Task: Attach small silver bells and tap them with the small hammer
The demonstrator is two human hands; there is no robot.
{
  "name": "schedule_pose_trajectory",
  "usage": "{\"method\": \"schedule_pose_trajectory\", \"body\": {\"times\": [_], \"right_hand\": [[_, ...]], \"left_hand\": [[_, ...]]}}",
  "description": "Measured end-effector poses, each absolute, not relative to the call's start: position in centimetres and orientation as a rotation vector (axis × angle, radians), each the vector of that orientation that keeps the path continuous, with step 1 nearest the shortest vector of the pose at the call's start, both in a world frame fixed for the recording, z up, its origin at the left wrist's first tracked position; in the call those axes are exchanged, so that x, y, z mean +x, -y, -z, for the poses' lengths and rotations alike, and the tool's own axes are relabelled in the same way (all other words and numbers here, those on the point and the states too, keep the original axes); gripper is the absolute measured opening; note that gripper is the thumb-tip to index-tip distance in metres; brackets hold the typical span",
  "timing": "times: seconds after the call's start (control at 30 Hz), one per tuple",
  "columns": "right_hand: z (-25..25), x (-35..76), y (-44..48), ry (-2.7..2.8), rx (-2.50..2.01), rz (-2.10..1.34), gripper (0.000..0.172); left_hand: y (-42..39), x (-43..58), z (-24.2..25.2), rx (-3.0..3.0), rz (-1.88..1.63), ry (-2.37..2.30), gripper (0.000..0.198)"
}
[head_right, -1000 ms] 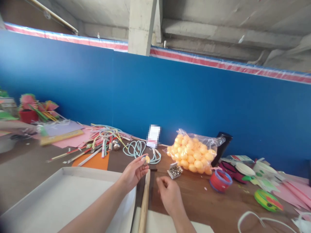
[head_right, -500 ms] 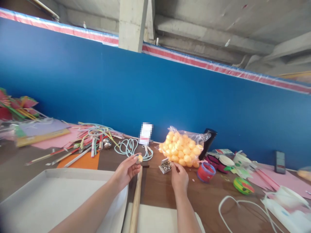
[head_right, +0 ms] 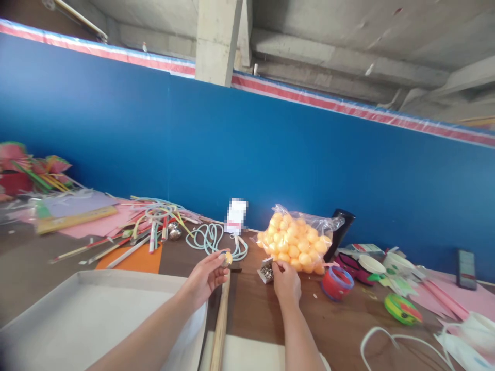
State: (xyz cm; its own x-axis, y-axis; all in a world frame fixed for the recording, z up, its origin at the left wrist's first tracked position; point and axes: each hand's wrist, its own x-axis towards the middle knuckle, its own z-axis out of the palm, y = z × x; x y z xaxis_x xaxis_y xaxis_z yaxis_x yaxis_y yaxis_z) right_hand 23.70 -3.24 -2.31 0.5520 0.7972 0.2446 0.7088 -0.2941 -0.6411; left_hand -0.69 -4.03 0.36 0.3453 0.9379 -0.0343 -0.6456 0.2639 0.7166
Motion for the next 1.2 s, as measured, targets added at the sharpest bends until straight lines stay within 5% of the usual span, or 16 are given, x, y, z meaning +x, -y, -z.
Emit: {"method": "schedule_pose_trajectory", "body": {"times": [0.3, 1.2], "right_hand": [[1.80, 23.79, 3.82, 1.224, -1.978, -0.017, 0.041], [2.07, 23.34, 3.20, 1.238, -2.090, -0.121, 0.039]], "left_hand": [[4.08, -0.52, -0.20, 0.687, -1.132, -0.517, 0.036], [4.23, -0.28, -0.14, 0.702, -1.130, -0.547, 0.035]]}}
